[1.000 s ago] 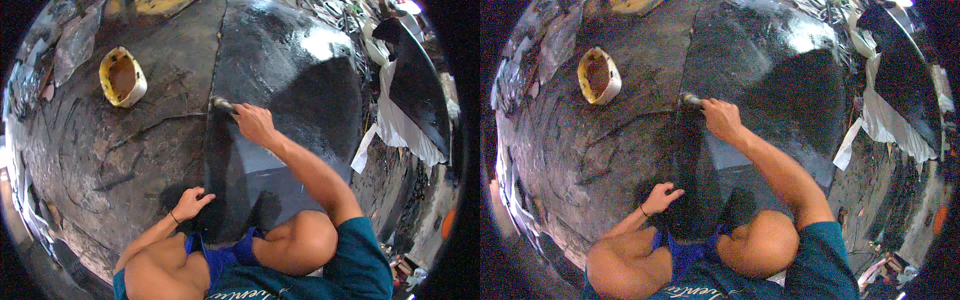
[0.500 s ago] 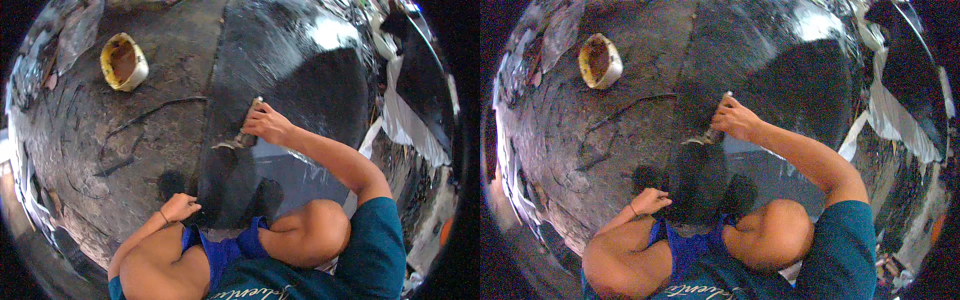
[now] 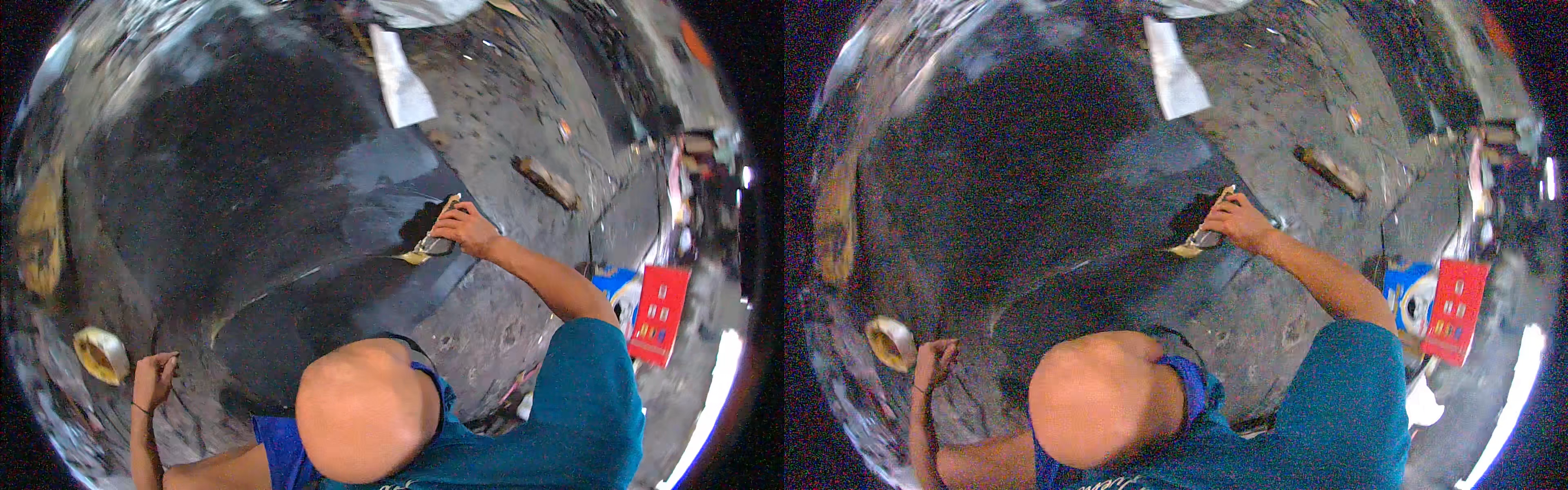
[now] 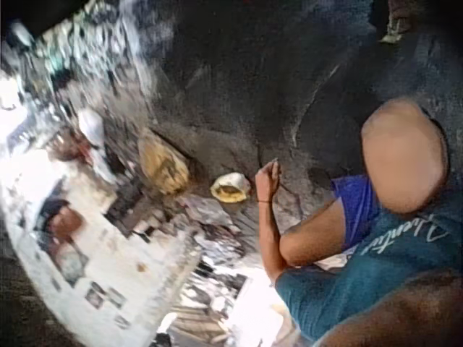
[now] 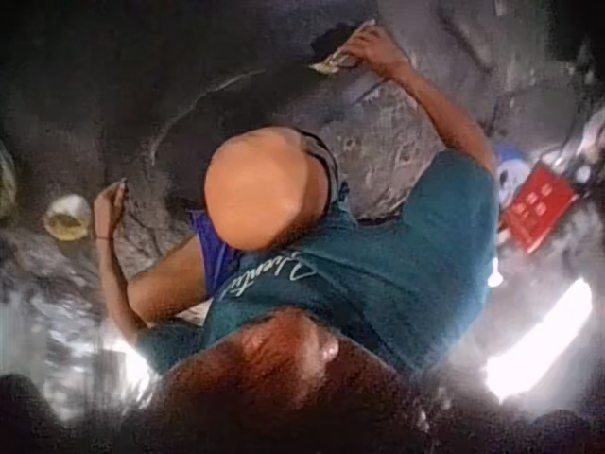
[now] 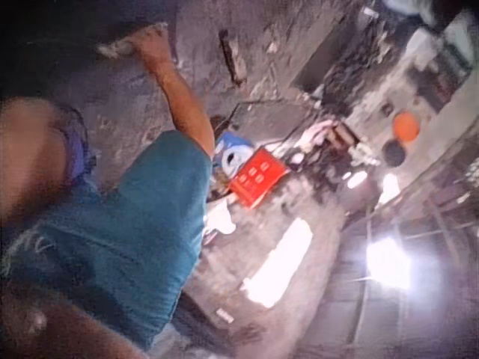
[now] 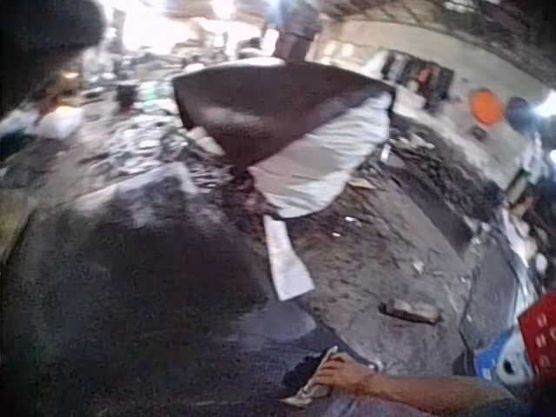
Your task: The person kneels on the floor and uses a brush to apply a yellow paste from a bucket onto a large black rubber sheet. They spread the paste evenly across the surface, flip the sheet, and continue applying paste to the other side.
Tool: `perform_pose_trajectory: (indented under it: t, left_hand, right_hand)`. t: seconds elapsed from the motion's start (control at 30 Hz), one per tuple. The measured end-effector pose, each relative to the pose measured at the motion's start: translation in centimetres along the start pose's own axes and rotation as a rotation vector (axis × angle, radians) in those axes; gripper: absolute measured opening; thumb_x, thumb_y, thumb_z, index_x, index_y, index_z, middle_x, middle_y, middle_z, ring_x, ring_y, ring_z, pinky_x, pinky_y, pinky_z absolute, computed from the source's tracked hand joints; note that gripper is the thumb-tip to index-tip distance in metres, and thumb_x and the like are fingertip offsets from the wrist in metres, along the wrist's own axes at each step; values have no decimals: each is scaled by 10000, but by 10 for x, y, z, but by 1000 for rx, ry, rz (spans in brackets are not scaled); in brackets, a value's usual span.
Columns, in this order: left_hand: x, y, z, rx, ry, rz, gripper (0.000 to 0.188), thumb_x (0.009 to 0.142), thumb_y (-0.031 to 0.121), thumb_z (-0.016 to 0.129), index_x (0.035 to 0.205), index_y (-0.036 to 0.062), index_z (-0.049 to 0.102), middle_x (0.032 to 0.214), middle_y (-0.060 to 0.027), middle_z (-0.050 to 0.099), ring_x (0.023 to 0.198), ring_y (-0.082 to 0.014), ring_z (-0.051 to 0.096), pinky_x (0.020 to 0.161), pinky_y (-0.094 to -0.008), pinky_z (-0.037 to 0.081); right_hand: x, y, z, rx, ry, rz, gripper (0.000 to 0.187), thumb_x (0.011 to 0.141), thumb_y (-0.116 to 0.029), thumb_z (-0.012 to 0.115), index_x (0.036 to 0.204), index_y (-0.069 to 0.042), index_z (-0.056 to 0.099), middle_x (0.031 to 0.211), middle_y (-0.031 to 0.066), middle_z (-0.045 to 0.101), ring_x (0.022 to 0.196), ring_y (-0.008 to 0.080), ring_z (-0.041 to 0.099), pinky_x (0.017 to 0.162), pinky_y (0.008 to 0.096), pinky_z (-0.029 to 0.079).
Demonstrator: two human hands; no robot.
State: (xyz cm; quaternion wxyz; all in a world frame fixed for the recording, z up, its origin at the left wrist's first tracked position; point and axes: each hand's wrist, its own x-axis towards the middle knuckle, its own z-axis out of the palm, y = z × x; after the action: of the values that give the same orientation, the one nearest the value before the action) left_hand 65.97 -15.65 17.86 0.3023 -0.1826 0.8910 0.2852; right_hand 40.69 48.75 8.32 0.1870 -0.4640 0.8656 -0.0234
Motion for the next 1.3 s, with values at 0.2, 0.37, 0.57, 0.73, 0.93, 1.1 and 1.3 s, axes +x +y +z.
perform_pose_trajectory:
  t: [0.2, 0.37, 0.57, 0.73, 0.93, 1.1, 1.3]
  left_hand:
    - [69, 83, -17, 134, -83, 259, 209, 886, 166, 625, 1024, 36, 713, 726, -154, 659, 588, -246, 624, 576, -355, 493]
    - [78, 156, -17, 332, -107, 614, 208, 889, 134, 590, 1045, 51, 701, 845, -178, 657, 758, -364, 630, 678, -408, 509]
    - [78, 189, 9, 255, -185, 699, 187, 883, 91, 595, 1030, 41, 700, 886, -165, 660, 796, -359, 641, 698, -410, 520]
    - [97, 197, 18, 356, -365, 660, 216, 865, 80, 623, 1069, 50, 687, 935, -155, 660, 842, -354, 649, 720, -405, 524]
    - [139, 248, 26, 373, -223, 842, 194, 887, 132, 600, 1039, 54, 691, 933, -154, 659, 838, -354, 638, 718, -412, 520]
    - [197, 332, 47, 293, -182, 986, 193, 899, 149, 586, 1027, 48, 689, 932, -159, 661, 855, -353, 634, 753, -417, 516]
    - [316, 420, 89, 522, 341, 1202, 325, 866, 122, 586, 1189, 93, 601, 971, -84, 614, 936, -268, 596, 803, -349, 515]
  right_hand:
    - [-109, 20, 17, -15, 54, 284, 478, 707, -4, 618, 1137, -213, 650, 1127, -39, 654, 1151, 172, 552, 1071, 430, 295]
    - [-123, -16, -14, 313, 532, 807, 460, 746, 54, 577, 1170, -118, 625, 1090, 77, 670, 1038, 278, 617, 956, 402, 432]
    - [-119, -56, -57, 363, 1051, 1208, 280, 889, -125, 650, 1112, 28, 579, 878, 177, 661, 818, 279, 655, 742, 370, 498]
    - [-97, -64, -1, 336, 665, 1561, 305, 919, -237, 559, 998, 57, 539, 877, 269, 632, 833, 461, 620, 706, 493, 497]
    - [12, -106, 55, 538, 559, 1698, 298, 871, -227, 575, 971, 51, 531, 941, 264, 621, 832, 445, 642, 746, 524, 524]
    - [-3, -50, 40, 522, 618, 1868, 315, 853, -227, 604, 987, 50, 541, 985, 265, 622, 912, 443, 628, 788, 516, 517]
    - [-9, -16, 26, 598, 435, 1725, 319, 837, -277, 637, 1020, -23, 579, 993, 211, 646, 921, 421, 638, 792, 510, 519]
